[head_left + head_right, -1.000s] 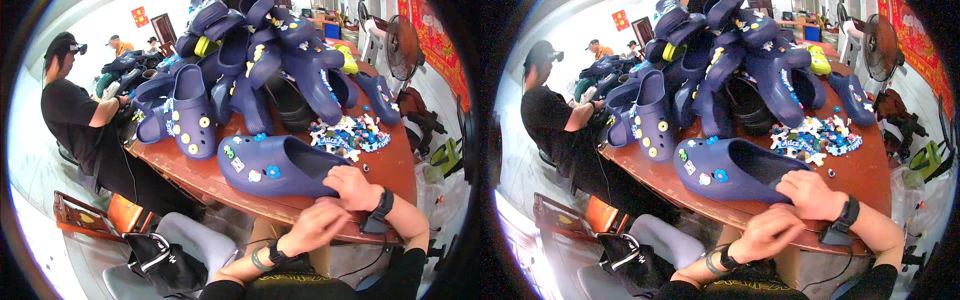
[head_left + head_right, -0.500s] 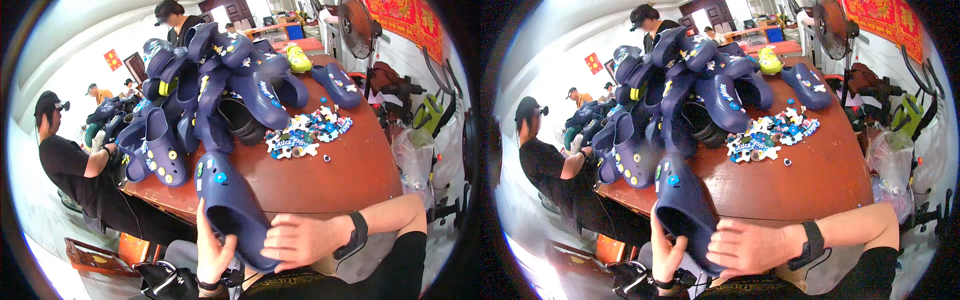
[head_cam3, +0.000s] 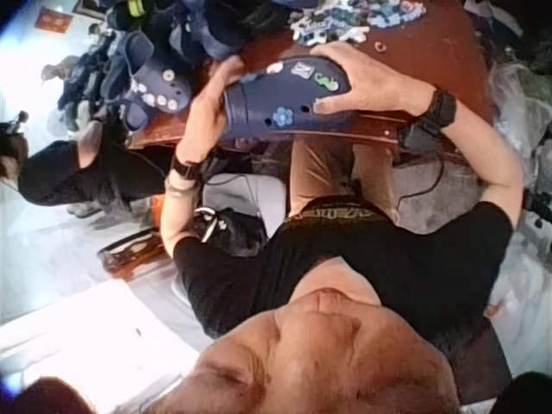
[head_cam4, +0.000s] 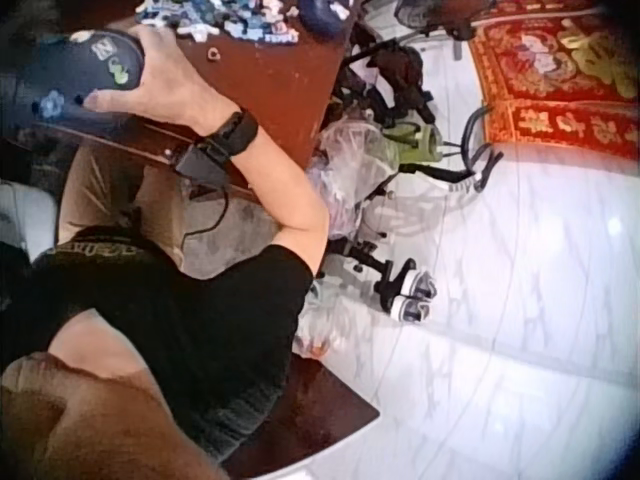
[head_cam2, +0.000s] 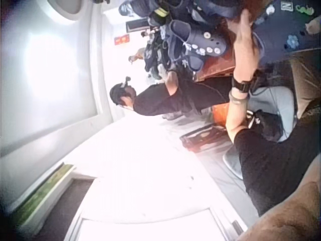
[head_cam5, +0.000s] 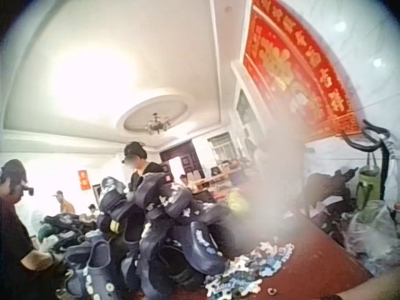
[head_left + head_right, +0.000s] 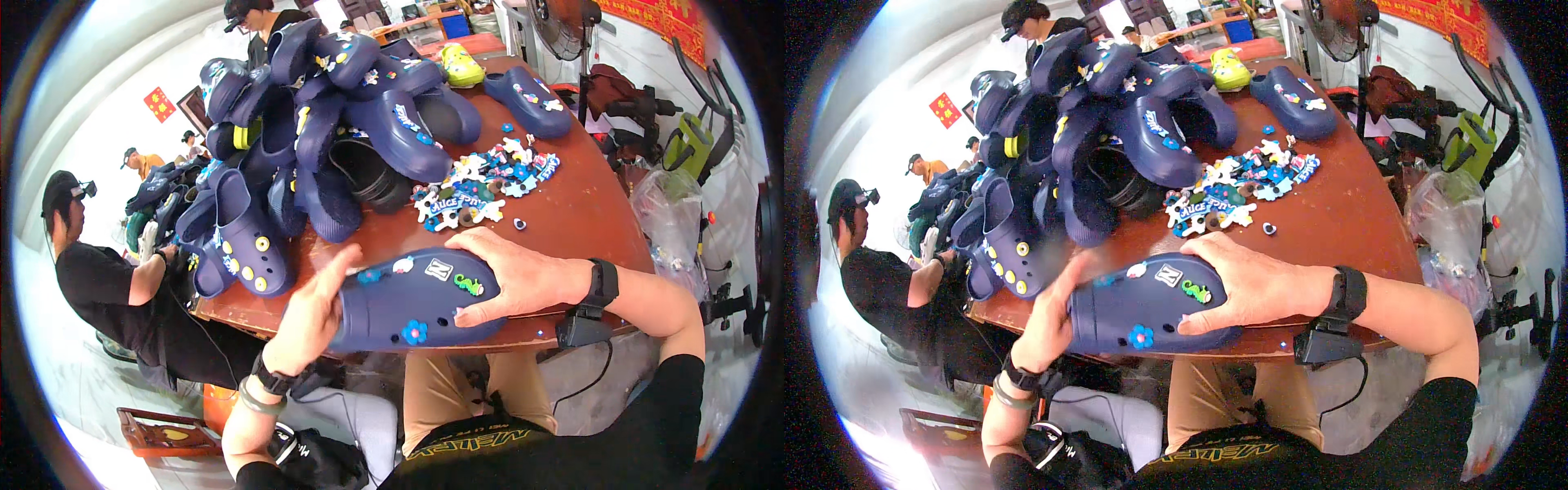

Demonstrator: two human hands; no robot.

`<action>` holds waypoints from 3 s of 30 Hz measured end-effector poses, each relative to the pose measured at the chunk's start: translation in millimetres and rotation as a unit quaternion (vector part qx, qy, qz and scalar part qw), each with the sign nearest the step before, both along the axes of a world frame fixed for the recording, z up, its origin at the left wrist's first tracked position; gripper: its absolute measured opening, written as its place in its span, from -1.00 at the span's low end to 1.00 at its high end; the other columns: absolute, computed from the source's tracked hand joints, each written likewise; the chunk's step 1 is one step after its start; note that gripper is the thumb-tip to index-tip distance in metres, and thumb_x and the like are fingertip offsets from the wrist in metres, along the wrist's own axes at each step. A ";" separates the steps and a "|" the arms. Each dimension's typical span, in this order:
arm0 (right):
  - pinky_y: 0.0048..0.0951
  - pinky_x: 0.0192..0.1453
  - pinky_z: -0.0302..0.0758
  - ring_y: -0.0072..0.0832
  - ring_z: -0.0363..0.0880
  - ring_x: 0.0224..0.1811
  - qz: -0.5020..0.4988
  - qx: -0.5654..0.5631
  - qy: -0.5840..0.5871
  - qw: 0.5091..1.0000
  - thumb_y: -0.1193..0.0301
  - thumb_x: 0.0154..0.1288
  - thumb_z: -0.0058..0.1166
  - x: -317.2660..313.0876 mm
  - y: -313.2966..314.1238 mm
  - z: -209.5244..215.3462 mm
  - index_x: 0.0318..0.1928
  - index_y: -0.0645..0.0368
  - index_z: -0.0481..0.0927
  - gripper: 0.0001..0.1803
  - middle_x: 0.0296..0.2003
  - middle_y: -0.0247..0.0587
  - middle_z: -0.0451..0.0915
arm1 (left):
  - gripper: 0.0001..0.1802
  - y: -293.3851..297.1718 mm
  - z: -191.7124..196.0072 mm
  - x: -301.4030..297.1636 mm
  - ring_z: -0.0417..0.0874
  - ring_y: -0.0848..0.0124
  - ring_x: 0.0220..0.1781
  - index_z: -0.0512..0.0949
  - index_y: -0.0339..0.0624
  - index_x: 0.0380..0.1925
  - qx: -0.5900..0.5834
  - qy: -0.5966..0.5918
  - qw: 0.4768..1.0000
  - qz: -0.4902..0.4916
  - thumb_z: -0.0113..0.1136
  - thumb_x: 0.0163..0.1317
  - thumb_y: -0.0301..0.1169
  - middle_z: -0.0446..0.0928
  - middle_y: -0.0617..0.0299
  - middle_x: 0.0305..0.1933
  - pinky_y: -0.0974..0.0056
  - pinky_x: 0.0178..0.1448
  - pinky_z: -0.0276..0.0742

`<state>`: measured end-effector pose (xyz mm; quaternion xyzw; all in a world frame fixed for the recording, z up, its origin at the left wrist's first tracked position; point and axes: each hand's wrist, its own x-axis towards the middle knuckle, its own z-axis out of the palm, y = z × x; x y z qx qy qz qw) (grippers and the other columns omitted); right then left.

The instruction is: Attaching decorative charms to blue foam clogs.

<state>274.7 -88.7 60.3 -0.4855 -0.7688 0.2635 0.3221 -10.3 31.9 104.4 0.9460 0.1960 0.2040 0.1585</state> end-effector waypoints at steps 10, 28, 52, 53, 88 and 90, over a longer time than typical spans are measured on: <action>-0.24 0.35 0.27 -0.11 0.29 0.26 -0.028 -0.039 0.000 0.999 -0.06 0.09 0.30 2.6 -3.5 6.9 0.29 0.37 0.19 -0.02 0.17 0.13 0.28 | -0.55 -55.4 -74.3 0.4 0.47 0.12 -0.18 0.43 -0.29 -0.10 0.024 -0.289 0.950 0.118 0.30 0.05 -0.31 0.44 0.02 -0.19 0.18 0.02 0.40; -0.10 0.01 0.53 0.01 0.57 -0.04 -0.039 -0.012 -0.124 0.991 0.26 0.51 -0.23 10.1 2.9 29.0 0.12 0.33 0.45 -0.59 0.00 0.12 0.55 | -0.48 -59.1 -93.6 43.5 0.41 0.26 -0.63 0.41 -0.11 -0.53 0.187 -0.343 0.917 0.084 0.58 -0.17 -0.08 0.44 0.28 -0.62 0.24 -0.47 0.23; -0.31 0.05 0.44 -0.39 0.50 -0.06 -0.045 -0.163 0.061 0.984 0.10 0.50 -0.19 39.3 18.5 10.5 0.13 0.21 0.41 -0.54 -0.10 -0.16 0.53 | -0.51 -50.4 -100.6 57.4 0.33 0.32 -0.55 0.45 -0.26 -0.44 0.106 -0.333 0.910 0.222 0.52 -0.05 -0.13 0.41 0.19 -0.59 0.28 -0.42 0.28; -0.30 0.07 0.44 -0.37 0.51 -0.02 -0.041 -0.206 0.035 0.977 0.05 0.47 -0.12 37.4 16.7 14.7 0.20 0.19 0.36 -0.48 -0.05 -0.13 0.53 | -0.39 -48.5 -103.0 58.0 0.30 0.16 -0.61 0.44 -0.30 -0.43 0.108 -0.349 0.905 0.218 0.57 -0.14 -0.03 0.35 0.11 -0.62 0.18 -0.52 0.19; -0.30 0.25 0.35 -0.30 0.41 0.13 -0.042 -0.094 0.165 0.981 -0.01 0.31 0.08 53.4 26.3 -6.4 0.16 0.29 0.42 -0.35 0.03 -0.04 0.47 | -0.78 -57.6 -78.1 76.7 0.42 0.53 -0.39 0.50 -0.27 -0.35 -0.001 -0.340 0.910 0.236 0.38 0.15 -0.45 0.55 0.30 -0.42 0.41 -0.18 0.43; -0.26 0.31 0.30 -0.24 0.34 0.24 0.015 -0.004 -0.016 1.000 -0.02 0.21 0.20 52.5 20.0 2.2 0.22 0.27 0.38 -0.25 0.12 0.03 0.40 | -0.78 -56.5 -80.0 74.7 0.42 0.53 -0.39 0.50 -0.27 -0.34 -0.019 -0.339 0.911 0.232 0.38 0.15 -0.44 0.55 0.29 -0.42 0.41 -0.18 0.43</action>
